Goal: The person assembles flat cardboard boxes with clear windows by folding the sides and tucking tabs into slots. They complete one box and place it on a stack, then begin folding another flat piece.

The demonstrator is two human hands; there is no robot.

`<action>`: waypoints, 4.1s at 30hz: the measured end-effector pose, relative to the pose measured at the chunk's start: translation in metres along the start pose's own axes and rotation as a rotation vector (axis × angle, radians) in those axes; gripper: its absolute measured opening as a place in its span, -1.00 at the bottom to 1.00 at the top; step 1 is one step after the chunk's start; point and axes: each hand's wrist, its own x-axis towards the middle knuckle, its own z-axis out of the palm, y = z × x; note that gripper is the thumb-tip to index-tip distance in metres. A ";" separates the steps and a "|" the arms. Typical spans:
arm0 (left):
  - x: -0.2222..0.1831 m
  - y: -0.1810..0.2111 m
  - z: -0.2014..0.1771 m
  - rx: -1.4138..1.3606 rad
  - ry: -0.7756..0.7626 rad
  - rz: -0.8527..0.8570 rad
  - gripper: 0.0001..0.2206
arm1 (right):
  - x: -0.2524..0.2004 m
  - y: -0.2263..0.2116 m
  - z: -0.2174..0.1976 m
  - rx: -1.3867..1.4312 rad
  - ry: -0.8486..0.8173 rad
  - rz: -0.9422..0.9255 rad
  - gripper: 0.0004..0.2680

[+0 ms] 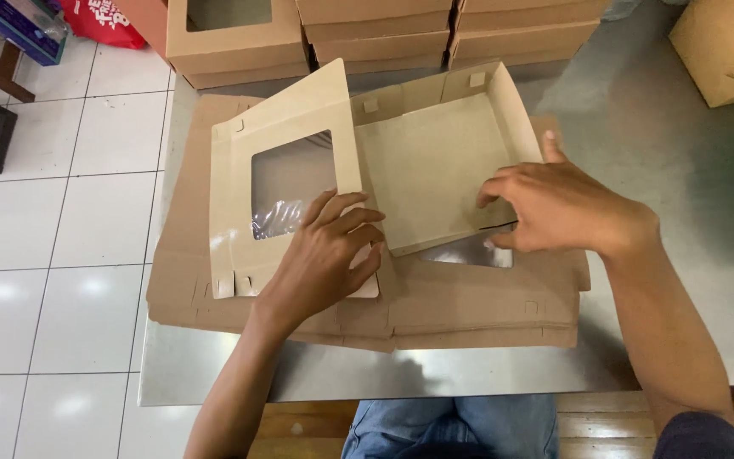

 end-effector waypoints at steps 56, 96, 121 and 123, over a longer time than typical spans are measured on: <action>0.014 -0.001 0.009 -0.494 0.375 -0.343 -0.99 | 0.007 -0.020 0.046 0.689 0.773 -0.590 -0.96; 0.011 0.014 0.017 -0.313 0.057 -0.156 -0.91 | 0.053 -0.063 0.123 0.012 1.563 -0.700 -0.73; 0.008 0.009 0.026 -0.386 0.164 -0.164 -0.92 | 0.049 -0.054 0.104 0.107 1.519 -0.731 -0.87; 0.008 0.009 0.026 -0.411 0.179 -0.180 -0.92 | 0.048 -0.050 0.101 0.109 1.516 -0.702 -0.87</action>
